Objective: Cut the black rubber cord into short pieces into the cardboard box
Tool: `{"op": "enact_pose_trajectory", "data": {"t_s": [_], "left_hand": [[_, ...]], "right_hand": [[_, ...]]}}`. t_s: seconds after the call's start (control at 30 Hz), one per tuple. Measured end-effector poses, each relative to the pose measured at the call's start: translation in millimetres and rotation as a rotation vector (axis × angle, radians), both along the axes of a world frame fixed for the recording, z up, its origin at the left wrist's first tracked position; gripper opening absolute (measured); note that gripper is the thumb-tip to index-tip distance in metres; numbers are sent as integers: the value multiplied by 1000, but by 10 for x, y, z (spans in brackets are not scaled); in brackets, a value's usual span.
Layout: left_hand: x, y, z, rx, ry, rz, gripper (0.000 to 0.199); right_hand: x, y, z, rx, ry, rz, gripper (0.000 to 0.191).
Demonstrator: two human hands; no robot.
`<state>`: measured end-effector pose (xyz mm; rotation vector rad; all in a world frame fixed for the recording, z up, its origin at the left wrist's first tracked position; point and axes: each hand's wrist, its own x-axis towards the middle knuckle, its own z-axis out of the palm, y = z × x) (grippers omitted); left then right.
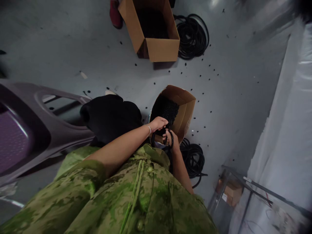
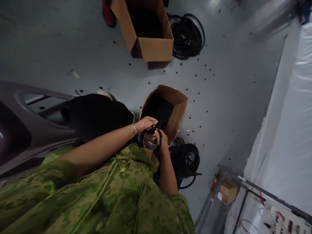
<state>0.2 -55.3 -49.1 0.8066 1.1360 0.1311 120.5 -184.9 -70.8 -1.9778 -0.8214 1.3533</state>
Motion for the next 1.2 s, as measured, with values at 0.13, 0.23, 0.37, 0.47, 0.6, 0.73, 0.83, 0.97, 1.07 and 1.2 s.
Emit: {"op": "enact_pose_trajectory", "data": {"t_s": [0.13, 0.23, 0.37, 0.47, 0.6, 0.73, 0.83, 0.97, 1.07, 1.2], "left_hand": [[5, -2, 2, -1, 12, -6, 17], [10, -4, -10, 0, 19, -15, 16], [6, -2, -21, -8, 23, -21, 11], [1, -1, -19, -5, 1, -30, 13], [1, -3, -12, -3, 6, -35, 15], [5, -5, -5, -6, -2, -37, 16], [5, -7, 9, 2, 2, -35, 18], [1, -11, 42, 11, 21, -48, 19], [-5, -13, 61, 26, 33, -63, 17], [-12, -2, 52, 31, 46, -57, 18]], "right_hand": [[6, -15, 11, 3, 15, -1, 52], [5, -14, 20, 10, 9, 5, 53], [10, 8, 21, 25, -18, 31, 51], [23, 27, 9, 41, -28, 44, 51], [53, 39, -16, 44, -47, 64, 54], [74, 44, -23, 37, -68, 76, 54], [66, 45, -13, 40, -76, 82, 55], [30, 33, 11, 52, -87, 74, 59], [9, 12, 32, 54, -120, 72, 60], [-4, -41, 36, 46, -162, 81, 58]]}}
